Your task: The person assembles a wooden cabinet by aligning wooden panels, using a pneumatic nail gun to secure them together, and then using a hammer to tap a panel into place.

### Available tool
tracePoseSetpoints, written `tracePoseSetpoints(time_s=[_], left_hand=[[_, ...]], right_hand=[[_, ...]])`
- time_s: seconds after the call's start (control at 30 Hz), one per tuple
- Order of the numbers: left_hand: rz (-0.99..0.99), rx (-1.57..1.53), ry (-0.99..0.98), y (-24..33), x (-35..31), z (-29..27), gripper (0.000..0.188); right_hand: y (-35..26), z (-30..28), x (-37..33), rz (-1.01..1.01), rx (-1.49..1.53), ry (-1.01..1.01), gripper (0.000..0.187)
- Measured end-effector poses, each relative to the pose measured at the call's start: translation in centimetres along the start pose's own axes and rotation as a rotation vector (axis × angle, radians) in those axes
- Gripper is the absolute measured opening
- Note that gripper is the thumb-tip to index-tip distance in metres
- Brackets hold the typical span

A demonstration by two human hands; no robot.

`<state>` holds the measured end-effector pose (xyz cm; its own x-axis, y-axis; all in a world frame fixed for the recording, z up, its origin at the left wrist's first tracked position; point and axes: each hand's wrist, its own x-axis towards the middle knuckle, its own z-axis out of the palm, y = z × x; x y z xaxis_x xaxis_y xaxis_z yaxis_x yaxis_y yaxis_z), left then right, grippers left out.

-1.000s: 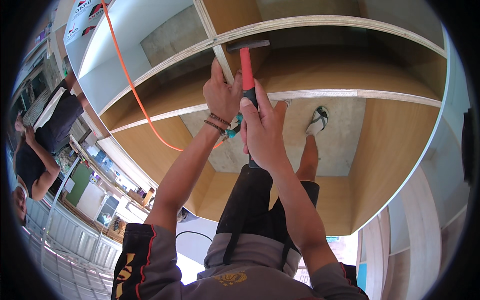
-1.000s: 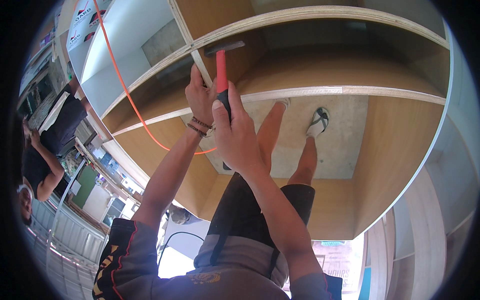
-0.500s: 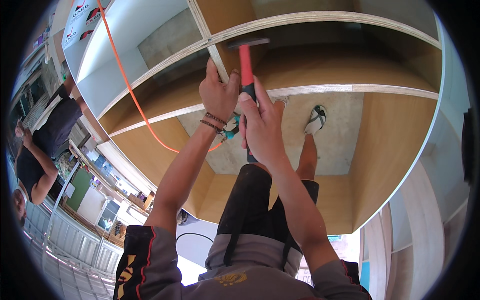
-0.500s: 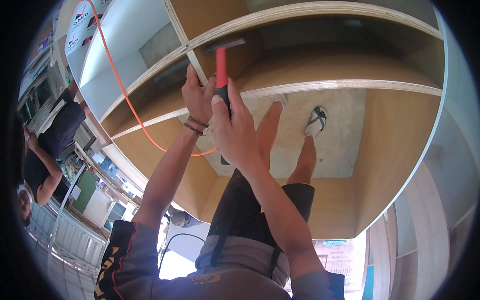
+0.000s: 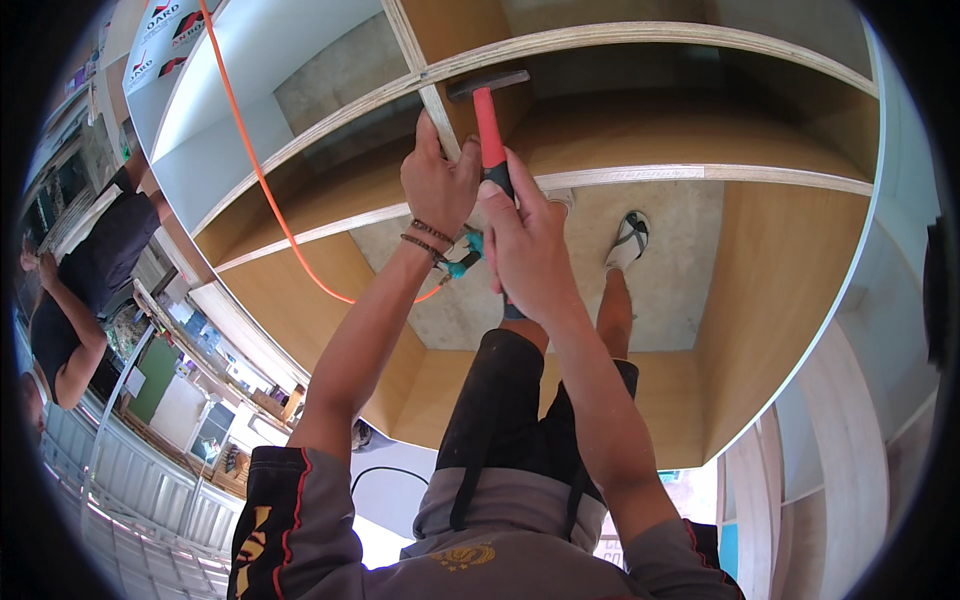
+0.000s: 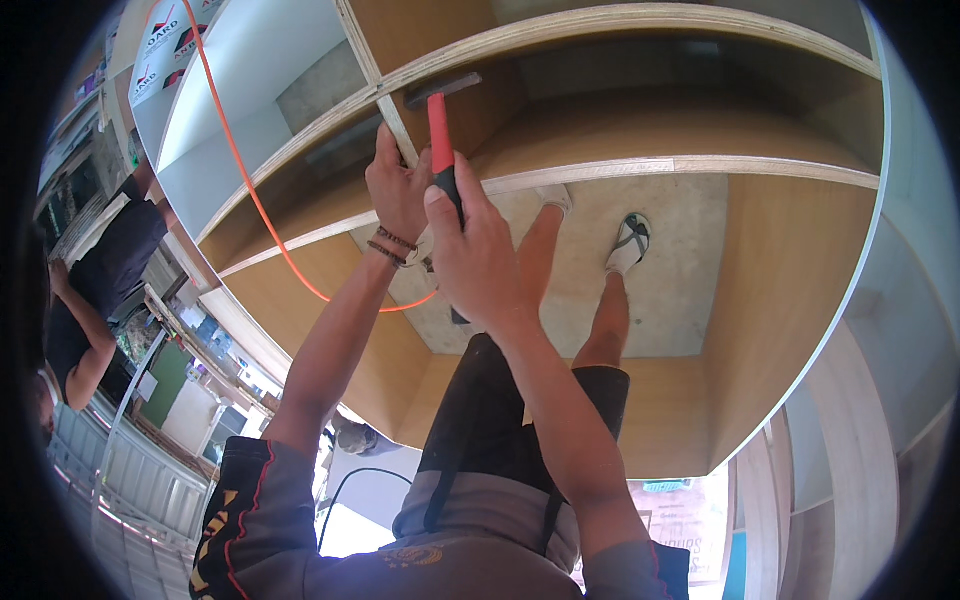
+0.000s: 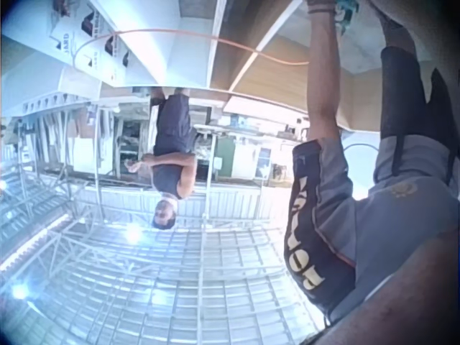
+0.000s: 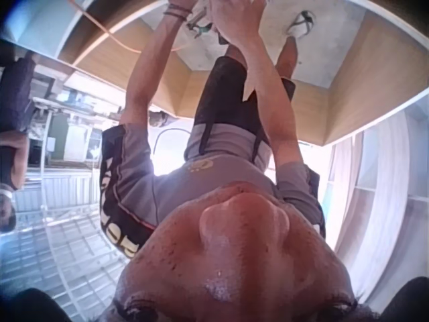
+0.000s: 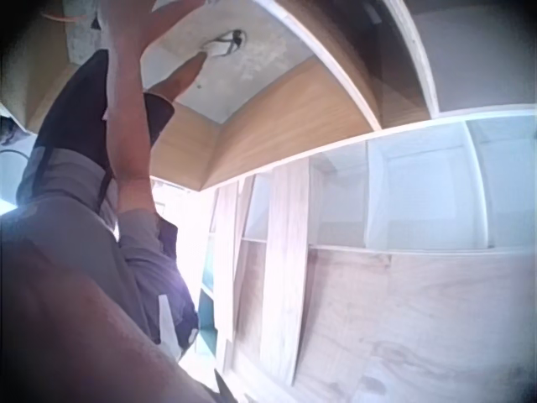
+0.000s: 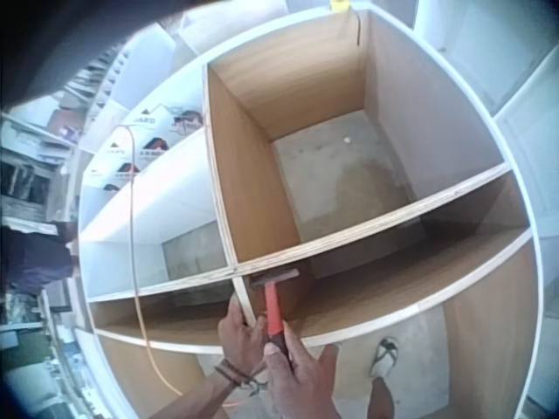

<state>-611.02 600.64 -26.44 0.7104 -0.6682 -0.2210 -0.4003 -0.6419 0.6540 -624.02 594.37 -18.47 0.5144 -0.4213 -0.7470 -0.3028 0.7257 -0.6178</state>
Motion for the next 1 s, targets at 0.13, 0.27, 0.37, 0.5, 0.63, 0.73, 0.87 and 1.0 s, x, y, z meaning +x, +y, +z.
tracePoseSetpoints(time_s=[0.13, 0.27, 0.37, 0.5, 0.63, 0.73, 0.87, 1.0], left_hand=[[0.026, -0.005, 0.015, 0.2, 0.2, 0.3, 0.05], [-0.009, 0.006, -0.003, 0.0, 0.0, 0.0, 0.05], [-0.021, 0.015, -0.005, 0.0, 0.1, 0.0, 0.051], [-0.028, 0.049, -0.035, 0.3, 0.0, 0.1, 0.052], [0.025, 0.073, 0.012, -0.2, 0.1, 0.1, 0.052], [-0.005, 0.055, -0.019, 0.2, 0.2, 0.2, 0.053], [-0.004, 0.05, -0.004, 0.0, 0.0, 0.1, 0.054], [0.033, 0.081, 0.008, 0.1, 0.0, 0.3, 0.055]], right_hand=[[0.7, 0.5, 0.0, -0.108, -0.027, 0.147, 0.055], [1.1, 0.7, 0.4, -0.067, -0.007, 0.056, 0.053], [0.1, -0.5, 0.2, -0.022, 0.036, 0.037, 0.053], [1.0, 0.1, 0.3, -0.074, -0.071, 0.076, 0.053], [-1.2, -0.4, -0.3, 0.026, 0.08, -0.009, 0.054], [0.1, -0.3, -0.1, 0.0, -0.262, 0.057, 0.053], [-1.8, -1.6, -0.2, 0.141, -0.11, -0.003, 0.051], [0.4, -0.7, 0.1, 0.024, -0.202, 0.071, 0.052]])
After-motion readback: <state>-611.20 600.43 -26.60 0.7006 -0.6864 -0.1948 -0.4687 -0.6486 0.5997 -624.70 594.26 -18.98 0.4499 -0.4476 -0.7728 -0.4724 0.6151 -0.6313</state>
